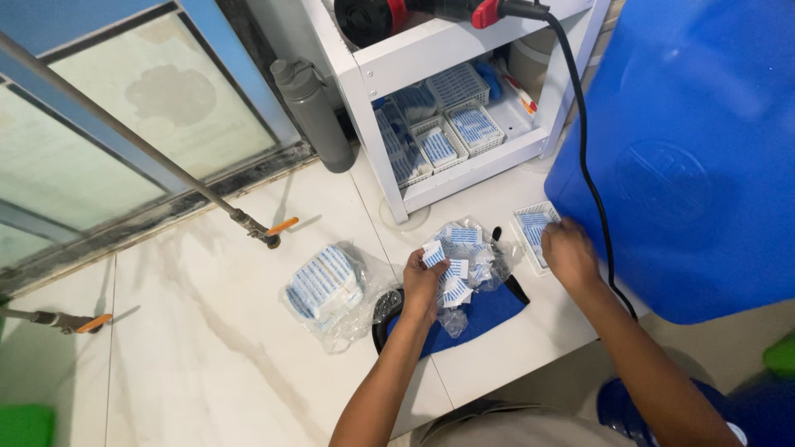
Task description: The person repeatedly picks up small white packets from a plastic bag on a table, separates them, and places them into a white plastic tray. The person continues this process, moving packets from the bag to the tray.
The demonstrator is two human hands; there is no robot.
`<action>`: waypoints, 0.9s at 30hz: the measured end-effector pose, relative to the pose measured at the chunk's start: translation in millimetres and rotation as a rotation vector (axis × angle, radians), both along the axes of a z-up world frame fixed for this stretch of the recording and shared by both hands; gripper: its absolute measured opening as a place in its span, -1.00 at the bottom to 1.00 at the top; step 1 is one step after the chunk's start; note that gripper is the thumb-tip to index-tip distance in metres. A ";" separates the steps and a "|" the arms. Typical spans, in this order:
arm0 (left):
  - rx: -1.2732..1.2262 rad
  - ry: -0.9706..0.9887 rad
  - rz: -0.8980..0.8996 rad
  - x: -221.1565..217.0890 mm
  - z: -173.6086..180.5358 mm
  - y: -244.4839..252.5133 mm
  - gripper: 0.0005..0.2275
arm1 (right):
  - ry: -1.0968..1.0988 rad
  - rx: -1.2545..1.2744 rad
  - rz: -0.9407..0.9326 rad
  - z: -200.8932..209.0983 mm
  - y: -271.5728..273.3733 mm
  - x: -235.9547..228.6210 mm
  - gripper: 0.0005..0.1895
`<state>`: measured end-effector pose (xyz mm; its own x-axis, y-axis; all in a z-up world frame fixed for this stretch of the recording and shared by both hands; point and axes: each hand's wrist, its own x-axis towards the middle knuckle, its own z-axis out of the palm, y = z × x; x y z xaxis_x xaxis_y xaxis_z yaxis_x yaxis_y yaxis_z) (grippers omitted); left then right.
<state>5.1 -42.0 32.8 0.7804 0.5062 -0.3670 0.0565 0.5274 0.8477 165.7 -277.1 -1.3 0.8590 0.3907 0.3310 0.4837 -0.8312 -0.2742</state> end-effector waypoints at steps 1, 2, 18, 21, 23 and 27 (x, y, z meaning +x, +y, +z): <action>0.005 -0.007 0.001 0.9 2.7 1.5 -0.71 | 0.020 0.027 -0.022 2.0 0.0 4.5 -0.83; 0.015 -0.013 -0.002 1.9 5.3 3.4 -0.71 | 0.040 0.054 -0.044 4.7 0.7 8.8 -0.83; 0.063 -0.075 0.030 -6.5 5.4 15.1 -0.68 | 0.170 0.276 0.513 34.8 69.1 24.2 -0.76; 0.065 -0.064 0.038 -4.7 6.7 15.9 -0.68 | 0.284 0.035 0.554 17.2 120.1 22.9 -0.76; 0.055 -0.087 0.051 -4.0 11.7 19.8 -0.68 | 0.328 -0.014 0.501 7.2 125.8 23.7 -0.75; 0.044 -0.163 0.057 -5.4 16.2 25.1 -0.69 | 0.499 0.139 0.358 -1.5 125.0 31.1 -0.86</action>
<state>-0.3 -16.9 49.0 0.7975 0.5641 -0.2140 -0.1127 0.4878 0.8657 196.8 -152.1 -2.8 0.7469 0.6649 -0.0078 0.5114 -0.5820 -0.6323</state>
